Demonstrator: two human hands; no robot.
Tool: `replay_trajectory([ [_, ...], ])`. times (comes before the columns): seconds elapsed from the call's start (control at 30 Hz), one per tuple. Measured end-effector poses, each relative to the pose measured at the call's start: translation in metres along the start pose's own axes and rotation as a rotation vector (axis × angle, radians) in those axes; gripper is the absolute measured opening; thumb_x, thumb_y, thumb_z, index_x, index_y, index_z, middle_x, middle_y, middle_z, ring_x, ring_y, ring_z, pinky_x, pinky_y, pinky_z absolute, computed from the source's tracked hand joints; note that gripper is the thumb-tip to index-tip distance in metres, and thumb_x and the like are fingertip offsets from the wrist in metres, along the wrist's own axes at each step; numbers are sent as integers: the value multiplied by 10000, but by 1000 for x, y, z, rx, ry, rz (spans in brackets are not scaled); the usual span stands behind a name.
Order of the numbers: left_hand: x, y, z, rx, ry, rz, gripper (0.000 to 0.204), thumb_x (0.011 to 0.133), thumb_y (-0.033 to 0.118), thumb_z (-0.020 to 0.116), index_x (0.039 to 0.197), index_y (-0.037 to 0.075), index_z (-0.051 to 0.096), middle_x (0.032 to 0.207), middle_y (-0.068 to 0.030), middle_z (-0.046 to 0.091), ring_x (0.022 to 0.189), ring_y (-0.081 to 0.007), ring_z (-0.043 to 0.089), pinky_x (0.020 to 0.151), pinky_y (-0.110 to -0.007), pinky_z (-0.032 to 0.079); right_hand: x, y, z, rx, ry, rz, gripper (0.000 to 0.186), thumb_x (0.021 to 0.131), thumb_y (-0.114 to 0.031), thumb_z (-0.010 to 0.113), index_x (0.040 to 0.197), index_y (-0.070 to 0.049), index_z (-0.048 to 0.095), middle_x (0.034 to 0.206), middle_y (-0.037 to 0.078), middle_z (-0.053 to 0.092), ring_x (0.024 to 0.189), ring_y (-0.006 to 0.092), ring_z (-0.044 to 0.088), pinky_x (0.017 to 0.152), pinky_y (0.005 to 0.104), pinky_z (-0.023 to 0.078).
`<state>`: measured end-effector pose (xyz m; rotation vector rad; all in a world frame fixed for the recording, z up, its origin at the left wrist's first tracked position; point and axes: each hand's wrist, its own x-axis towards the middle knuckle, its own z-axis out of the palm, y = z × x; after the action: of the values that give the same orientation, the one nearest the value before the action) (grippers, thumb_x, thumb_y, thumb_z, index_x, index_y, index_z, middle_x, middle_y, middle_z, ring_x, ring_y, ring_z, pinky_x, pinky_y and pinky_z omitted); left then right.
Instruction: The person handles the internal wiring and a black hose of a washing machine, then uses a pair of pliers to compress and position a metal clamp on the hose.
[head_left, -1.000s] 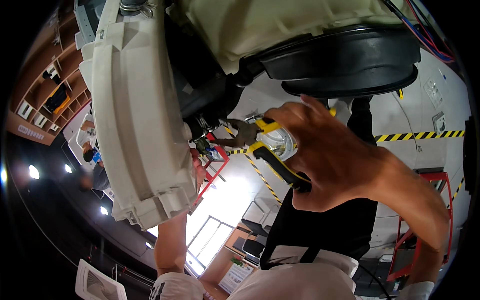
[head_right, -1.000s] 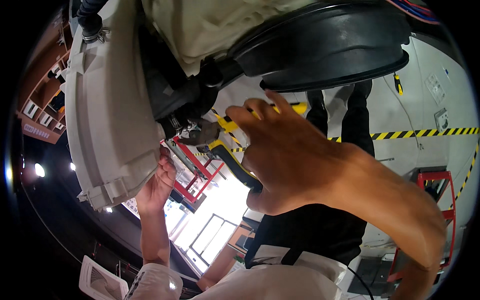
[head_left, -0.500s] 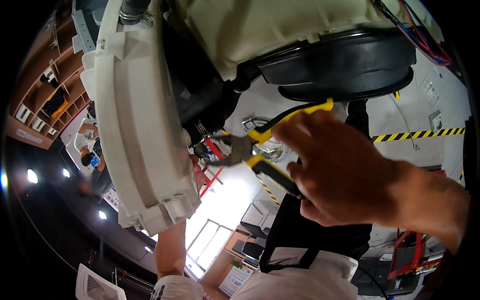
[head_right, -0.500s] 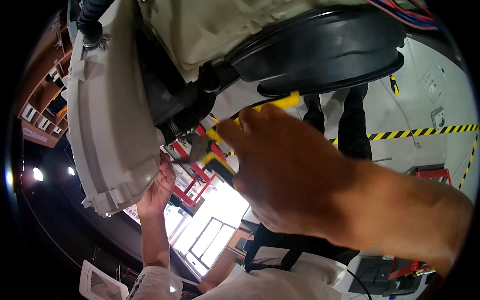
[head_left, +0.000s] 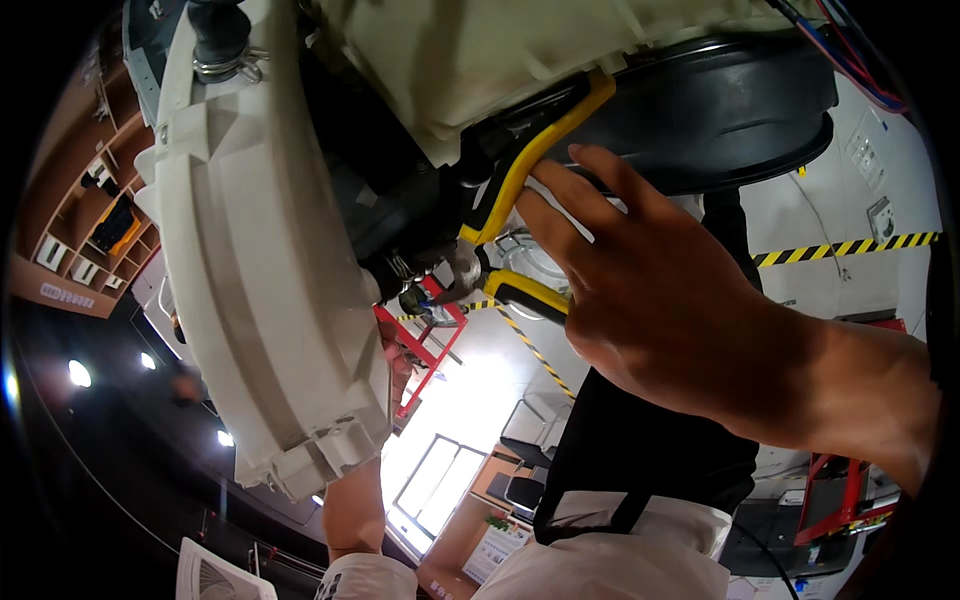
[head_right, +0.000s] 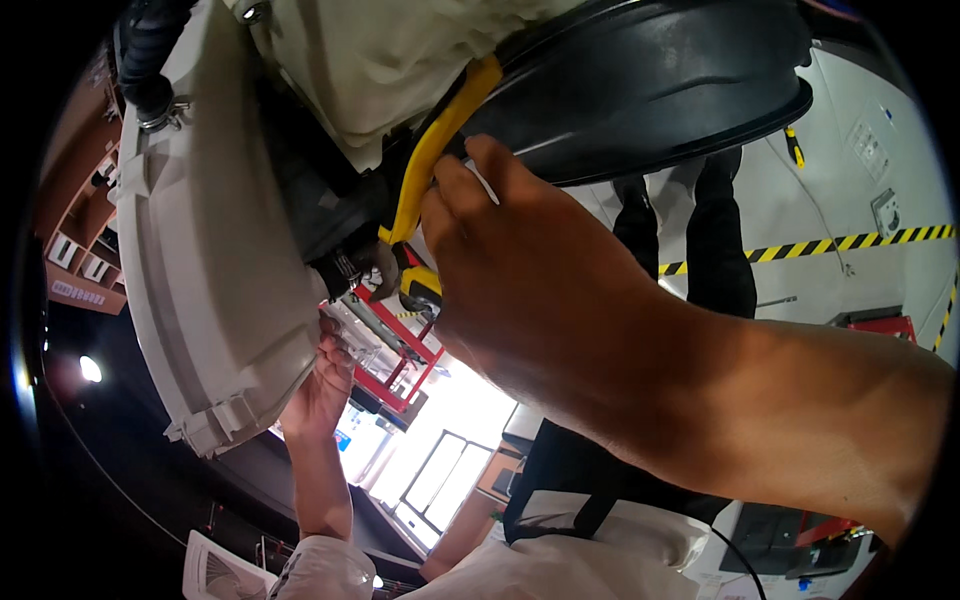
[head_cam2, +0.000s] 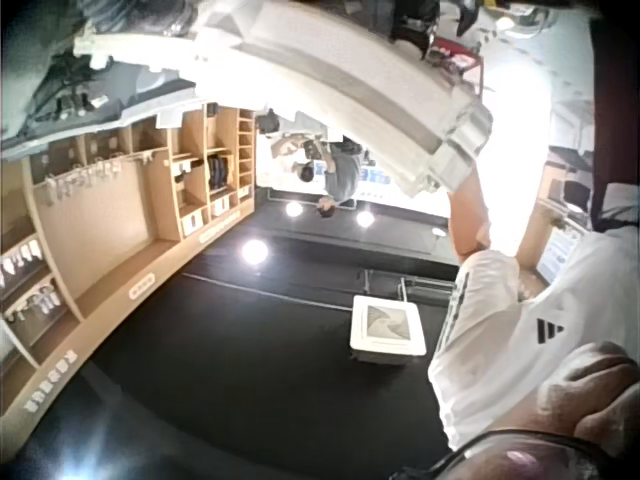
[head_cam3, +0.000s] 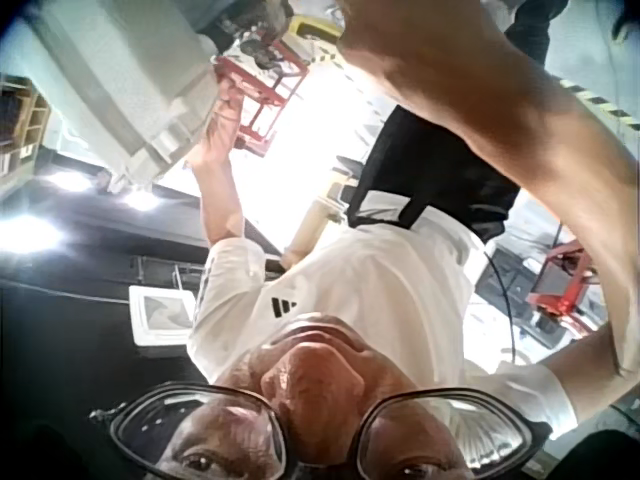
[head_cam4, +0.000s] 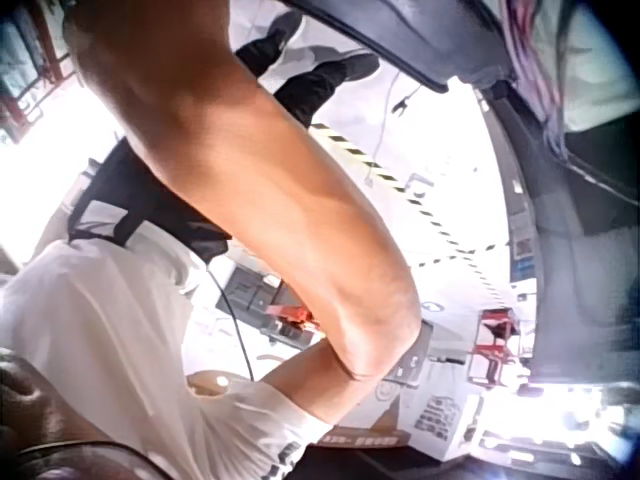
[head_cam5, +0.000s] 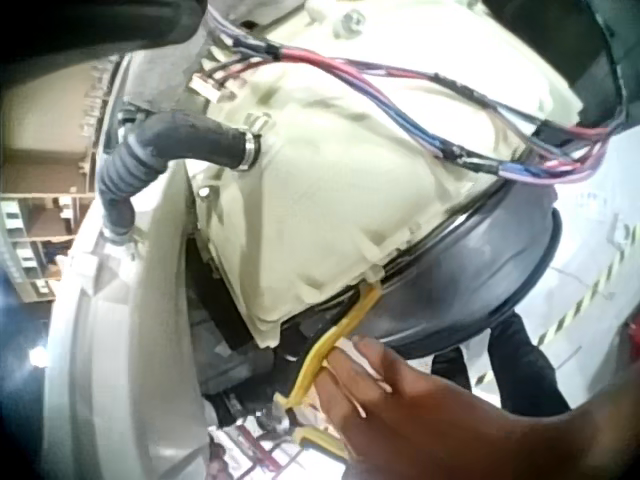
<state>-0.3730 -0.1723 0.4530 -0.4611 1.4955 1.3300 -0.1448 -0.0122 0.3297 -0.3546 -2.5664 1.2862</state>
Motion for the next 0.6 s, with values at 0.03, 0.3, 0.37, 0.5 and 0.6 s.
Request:
replay_trajectory([
  [0.03, 1, -5, 10, 5, -25, -6, 400, 903, 226, 501, 1192, -47, 460, 1068, -242, 546, 880, -294, 610, 812, -385, 508, 1, -1, 1, -14, 17, 19, 114, 587, -112, 651, 546, -6, 651, 1219, 212, 459, 1183, 324, 377, 1009, 466, 296],
  [0.3, 7, -7, 10, 68, -151, -37, 401, 884, 185, 539, 1194, -57, 460, 1047, -215, 552, 877, -243, 604, 805, -346, 514, -4, -22, 5, 33, 90, 157, 47, 571, -3, 643, 600, 34, 648, 1247, 254, 421, 1217, 375, 370, 1011, 558, 288],
  [0.37, 7, -5, 3, 99, -95, 10, 403, 881, 178, 547, 1195, -57, 457, 1042, -207, 551, 884, -235, 599, 804, -338, 515, -5, -23, 10, 20, 111, 187, 83, 582, 9, 634, 645, 62, 643, 1266, 243, 408, 1235, 367, 366, 1010, 573, 284],
  [0.5, 1, -1, -1, 97, -77, 21, 402, 884, 179, 542, 1195, -60, 455, 1042, -207, 549, 887, -235, 596, 803, -338, 515, -7, -31, 5, 31, 76, 213, 159, 600, 26, 619, 733, 113, 618, 1306, 213, 383, 1260, 341, 357, 1011, 575, 285],
  [0.6, 9, -2, -1, 104, -99, 3, 401, 887, 179, 538, 1196, -62, 453, 1042, -206, 548, 889, -235, 595, 802, -338, 515, -7, -32, 5, -4, 135, 247, 132, 597, 32, 621, 710, 100, 620, 1310, 205, 387, 1268, 335, 351, 1013, 568, 288],
])
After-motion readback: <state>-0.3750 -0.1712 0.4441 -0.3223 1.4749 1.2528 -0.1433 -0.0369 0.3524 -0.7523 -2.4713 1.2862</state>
